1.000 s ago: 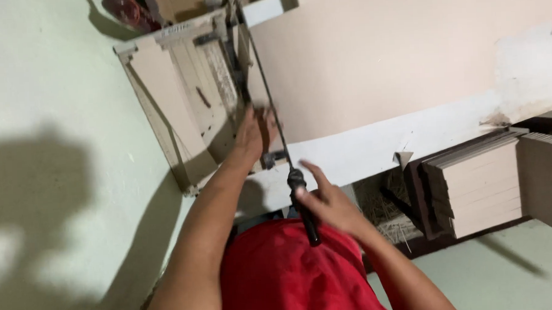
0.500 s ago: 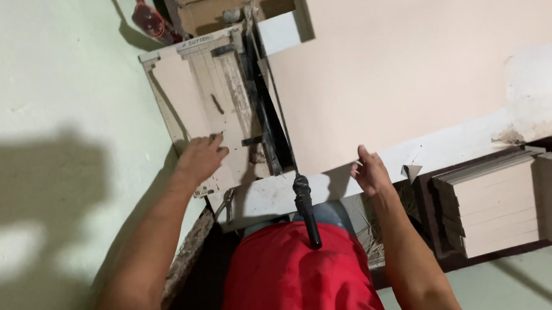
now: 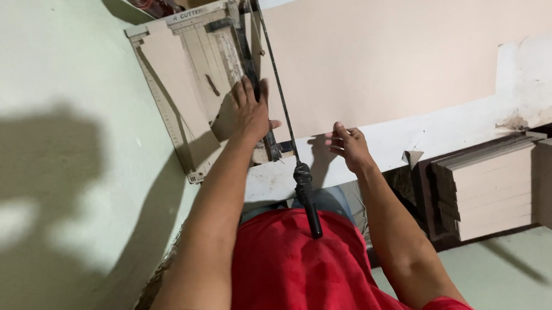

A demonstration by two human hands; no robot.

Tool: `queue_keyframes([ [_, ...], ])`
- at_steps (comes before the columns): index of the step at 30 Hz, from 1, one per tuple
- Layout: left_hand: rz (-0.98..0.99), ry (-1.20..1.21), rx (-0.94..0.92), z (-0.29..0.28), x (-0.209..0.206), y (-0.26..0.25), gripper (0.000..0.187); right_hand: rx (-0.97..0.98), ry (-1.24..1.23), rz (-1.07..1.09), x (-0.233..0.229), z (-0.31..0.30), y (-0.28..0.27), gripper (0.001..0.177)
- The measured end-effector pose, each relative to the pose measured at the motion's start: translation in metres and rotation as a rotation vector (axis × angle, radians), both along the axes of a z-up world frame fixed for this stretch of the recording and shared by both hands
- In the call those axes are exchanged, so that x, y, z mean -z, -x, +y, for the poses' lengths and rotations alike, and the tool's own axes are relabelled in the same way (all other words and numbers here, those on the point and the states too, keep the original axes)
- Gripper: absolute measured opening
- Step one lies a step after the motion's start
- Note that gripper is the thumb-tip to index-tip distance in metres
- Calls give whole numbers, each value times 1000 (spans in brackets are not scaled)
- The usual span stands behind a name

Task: The person uses a manual paper cutter to trim a large sheet of paper. They align the paper against the guide, pull down the lever to cut, and then remove the trimmed piece. This process is repeated multiple times throughout the video.

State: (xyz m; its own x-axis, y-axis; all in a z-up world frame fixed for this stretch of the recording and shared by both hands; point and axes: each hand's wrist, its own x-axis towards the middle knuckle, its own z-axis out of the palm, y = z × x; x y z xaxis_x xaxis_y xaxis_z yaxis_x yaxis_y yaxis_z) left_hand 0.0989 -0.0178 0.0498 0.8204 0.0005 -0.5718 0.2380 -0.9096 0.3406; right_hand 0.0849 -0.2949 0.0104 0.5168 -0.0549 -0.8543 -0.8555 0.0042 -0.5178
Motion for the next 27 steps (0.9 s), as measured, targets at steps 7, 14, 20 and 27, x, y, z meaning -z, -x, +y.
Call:
queue_keyframes([
  [7, 235, -166, -35, -9, 37, -9, 120, -971, 371, -192, -131, 51, 9, 42],
  [14, 159, -206, -5, -12, 44, -1, 114, -1350, 526, -186, -166, 90, 86, 81],
  [20, 212, -158, -55, -12, 63, -4, 122, -1322, 623, -389, -15, 51, 137, 85],
  [27, 220, -174, -90, -14, 59, -2, 123, -1354, 786, -525, 24, 45, 153, 83],
])
